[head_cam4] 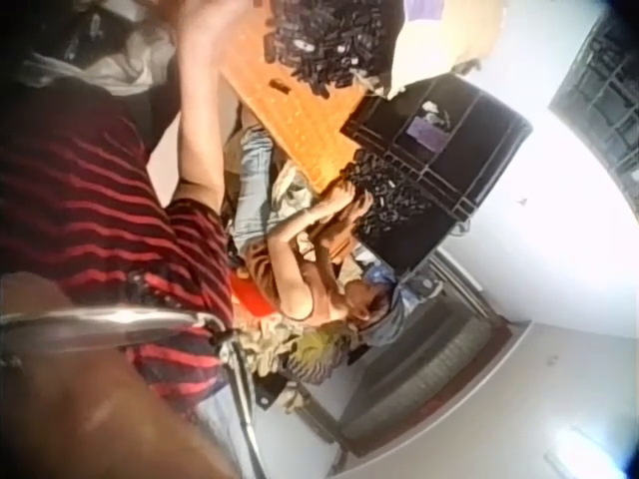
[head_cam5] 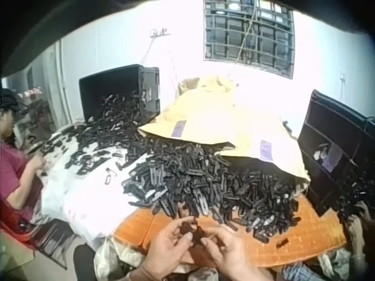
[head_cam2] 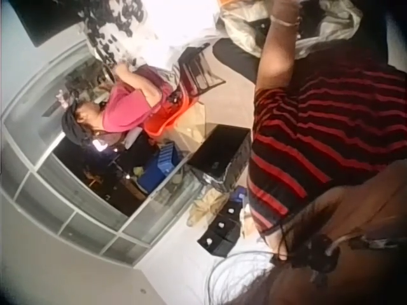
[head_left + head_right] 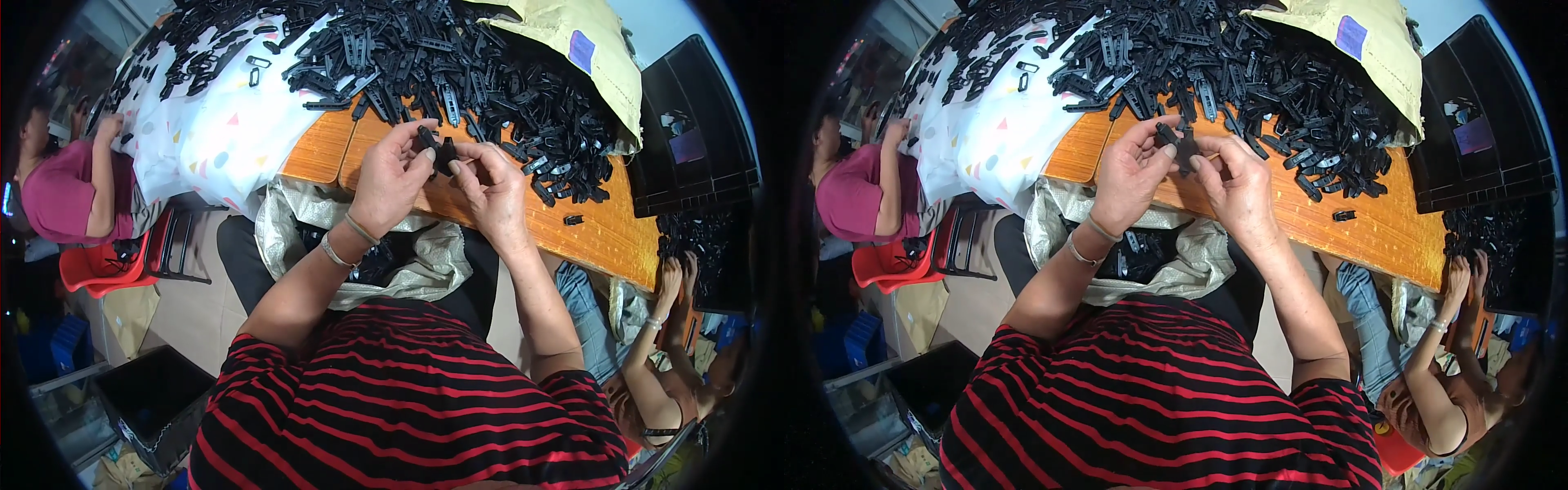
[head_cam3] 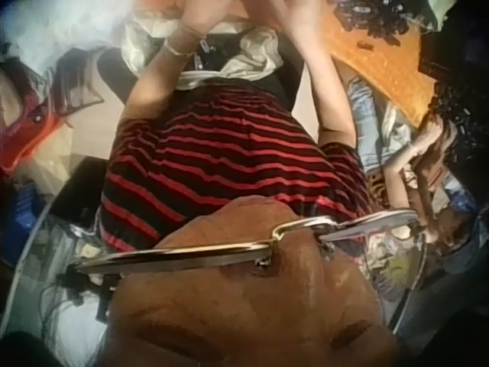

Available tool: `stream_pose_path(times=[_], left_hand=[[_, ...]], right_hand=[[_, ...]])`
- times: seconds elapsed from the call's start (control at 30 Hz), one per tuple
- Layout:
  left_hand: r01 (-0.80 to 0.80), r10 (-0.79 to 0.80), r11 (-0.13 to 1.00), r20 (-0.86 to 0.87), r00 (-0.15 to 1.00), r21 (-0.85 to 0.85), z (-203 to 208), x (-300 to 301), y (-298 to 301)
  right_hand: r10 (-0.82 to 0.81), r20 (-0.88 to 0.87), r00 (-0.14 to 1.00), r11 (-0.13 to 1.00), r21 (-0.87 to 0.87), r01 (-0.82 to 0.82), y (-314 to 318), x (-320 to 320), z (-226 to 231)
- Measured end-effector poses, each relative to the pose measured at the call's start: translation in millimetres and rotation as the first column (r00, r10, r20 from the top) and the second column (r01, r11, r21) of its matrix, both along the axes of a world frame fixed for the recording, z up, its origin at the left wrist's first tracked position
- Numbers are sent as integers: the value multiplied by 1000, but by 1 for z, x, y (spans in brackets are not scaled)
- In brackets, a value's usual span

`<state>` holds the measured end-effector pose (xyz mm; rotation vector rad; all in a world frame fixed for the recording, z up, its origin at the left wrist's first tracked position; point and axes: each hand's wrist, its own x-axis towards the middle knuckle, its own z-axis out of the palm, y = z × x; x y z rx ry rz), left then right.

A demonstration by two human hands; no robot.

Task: Assembling two small black plastic components by snapping them together manually.

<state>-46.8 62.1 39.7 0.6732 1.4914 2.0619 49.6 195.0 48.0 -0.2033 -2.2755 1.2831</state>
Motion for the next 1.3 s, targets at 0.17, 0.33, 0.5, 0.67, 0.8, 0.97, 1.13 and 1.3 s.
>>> stream_pose_path(times=[0.17, 0.33, 0.5, 0.67, 0.8, 0.97, 1.13, 1.3], left_hand=[[-2, 1, 1000, -43, 999, -12, -3, -1, 0], [7, -5, 1000, -122, 993, 20, -5, 1, -1], [20, -11, 995, -84, 996, 102, 4, 10, -4], [-196, 122, 978, -567, 814, -72, 15, 17, -11], [-185, 131, 982, -585, 801, -33, 27, 20, -19], [-178, 107, 978, -475, 873, -106, 21, 18, -38], [-58, 54, 986, -30, 998, -155, 3, 23, -69], [-41, -9, 952, -164, 986, -303, 0, 21, -93]], right_hand=[[-6, -41, 999, 990, 141, 12, 0, 0, 0], [-7, -74, 997, 969, 244, 25, -3, -1, 6], [-10, -83, 996, 962, 269, 33, -7, 1, 7], [14, -259, 966, 943, 324, 73, -15, -3, 4], [-27, -245, 969, 999, 10, 31, -26, 1, -13], [83, -116, 990, 974, -202, -105, -45, 2, -19], [153, -43, 987, 975, -157, -158, -71, 1, -38], [181, 71, 981, 968, -188, -165, -86, 10, -30]])
